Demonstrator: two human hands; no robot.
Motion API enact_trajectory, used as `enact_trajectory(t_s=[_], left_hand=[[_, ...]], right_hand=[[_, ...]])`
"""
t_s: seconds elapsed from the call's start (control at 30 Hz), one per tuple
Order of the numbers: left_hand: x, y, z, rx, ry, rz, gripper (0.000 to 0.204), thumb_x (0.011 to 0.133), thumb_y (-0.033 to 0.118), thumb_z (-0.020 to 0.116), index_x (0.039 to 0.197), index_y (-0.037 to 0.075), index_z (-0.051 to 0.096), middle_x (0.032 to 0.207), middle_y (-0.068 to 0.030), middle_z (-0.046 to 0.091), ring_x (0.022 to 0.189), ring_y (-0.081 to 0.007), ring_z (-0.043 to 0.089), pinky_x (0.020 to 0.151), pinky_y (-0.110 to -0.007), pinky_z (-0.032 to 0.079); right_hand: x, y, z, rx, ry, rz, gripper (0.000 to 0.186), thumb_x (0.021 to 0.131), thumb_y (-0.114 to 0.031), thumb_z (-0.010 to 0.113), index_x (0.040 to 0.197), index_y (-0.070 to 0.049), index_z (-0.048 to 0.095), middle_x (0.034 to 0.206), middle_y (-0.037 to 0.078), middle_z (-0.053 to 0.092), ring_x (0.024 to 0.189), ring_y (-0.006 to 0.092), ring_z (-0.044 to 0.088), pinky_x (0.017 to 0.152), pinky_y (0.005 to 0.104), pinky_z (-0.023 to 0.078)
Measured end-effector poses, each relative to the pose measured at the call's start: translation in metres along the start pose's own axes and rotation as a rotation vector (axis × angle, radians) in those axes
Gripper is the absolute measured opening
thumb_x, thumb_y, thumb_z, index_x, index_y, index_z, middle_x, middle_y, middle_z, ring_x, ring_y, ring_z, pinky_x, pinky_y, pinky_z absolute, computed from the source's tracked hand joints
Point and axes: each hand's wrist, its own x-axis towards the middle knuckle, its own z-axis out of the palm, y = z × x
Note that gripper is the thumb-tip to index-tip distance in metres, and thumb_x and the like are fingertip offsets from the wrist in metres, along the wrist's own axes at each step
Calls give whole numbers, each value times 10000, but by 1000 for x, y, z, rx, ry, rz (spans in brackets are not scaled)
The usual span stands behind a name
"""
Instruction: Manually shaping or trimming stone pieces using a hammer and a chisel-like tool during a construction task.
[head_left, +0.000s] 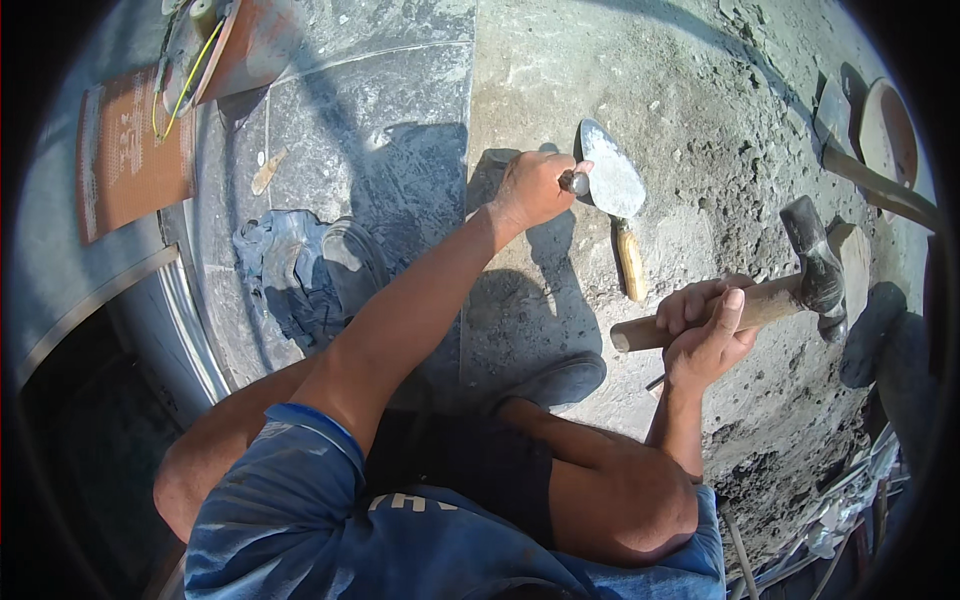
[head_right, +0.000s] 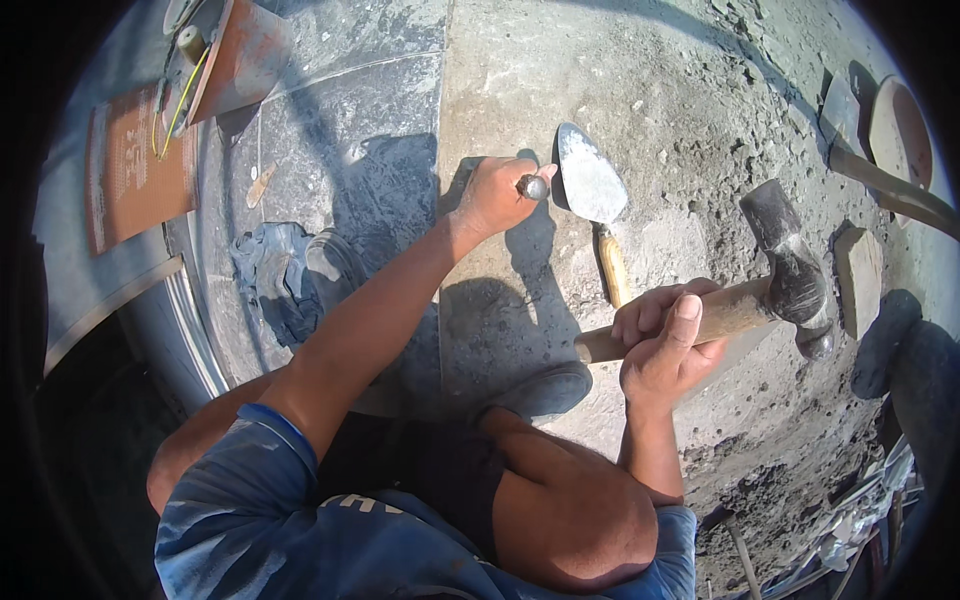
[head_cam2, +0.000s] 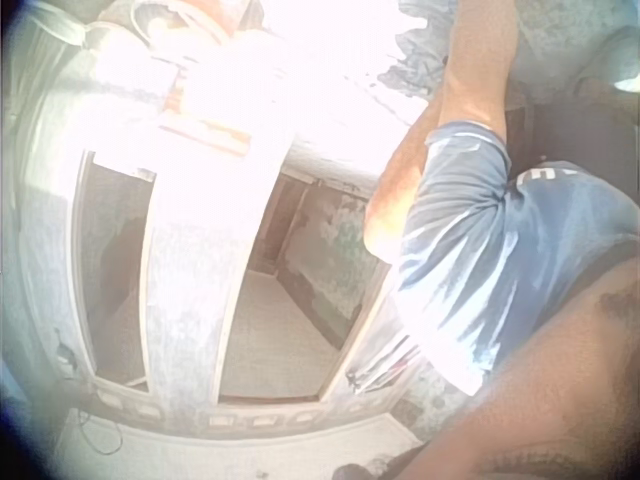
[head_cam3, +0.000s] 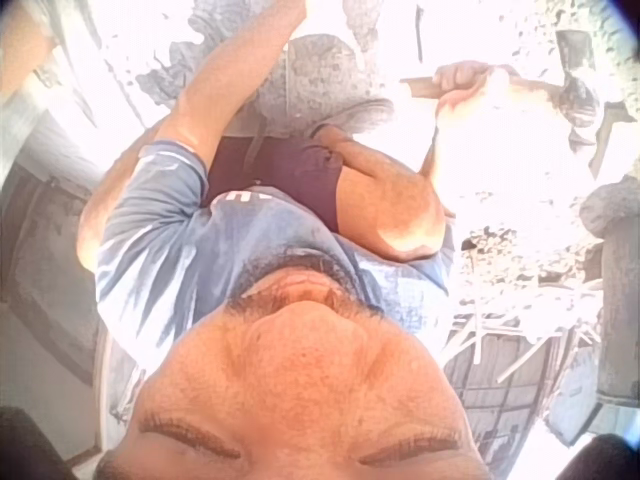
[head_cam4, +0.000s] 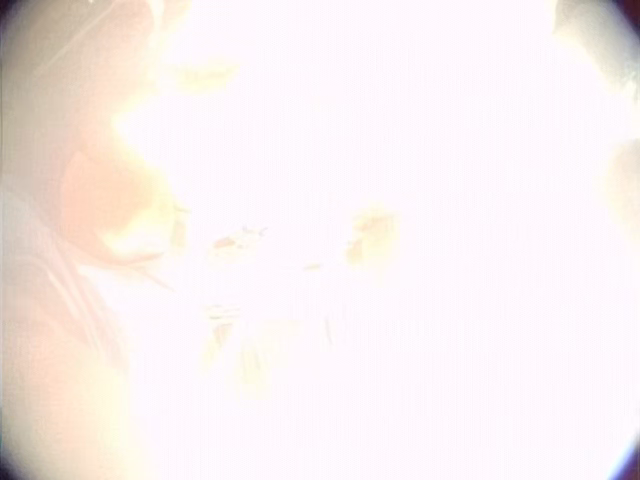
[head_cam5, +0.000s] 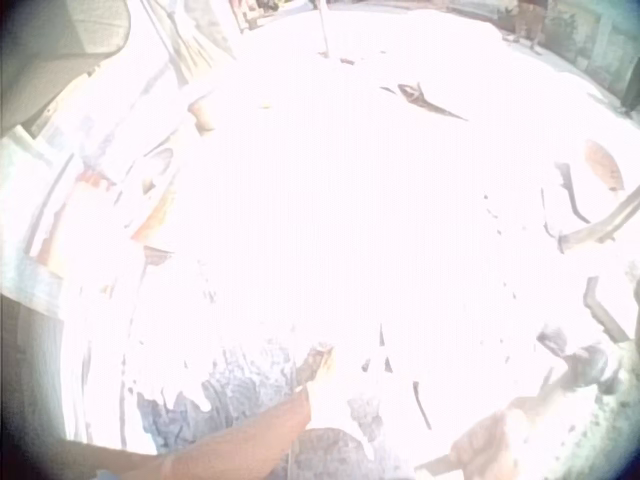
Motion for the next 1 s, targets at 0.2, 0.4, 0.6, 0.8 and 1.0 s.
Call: enact_trajectory(t_s=[0.2,0.4,0.6,0.8,1.0], left_hand=[[5,-6,3,41,-74,-17,189,827,167,661,705,32,610,660,-160,610,611,-341,614,545,-411,462],[2,0,0,3,-72,-14,276,847,177,649,654,5,554,611,-177,562,574,-371,574,505,-428,431],[0,-6,10,10,-39,14,229,852,191,640,712,14,600,648,-181,588,609,-379,591,540,-432,444],[2,2,15,76,-97,-33,244,875,208,622,719,22,601,641,-169,583,625,-368,604,555,-431,461],[-2,1,24,106,-115,-38,287,893,252,601,716,27,601,651,-175,589,629,-369,604,556,-435,462]], right_hand=[[-6,62,-19,-557,-483,363,234,987,-244,495,872,-50,435,557,-12,453,410,77,442,368,236,354],[-5,29,-12,66,-98,-16,246,981,-274,473,882,-55,417,599,40,423,441,109,408,391,266,373],[-4,75,-19,-449,-415,359,259,977,-258,526,847,-57,425,531,-19,438,376,71,402,352,238,334],[-12,62,-10,172,22,68,263,980,-262,492,840,-59,401,559,18,400,416,110,411,367,273,359],[-5,73,-26,-210,-270,412,240,979,-236,504,841,-84,381,534,-4,391,389,90,390,358,265,339]])
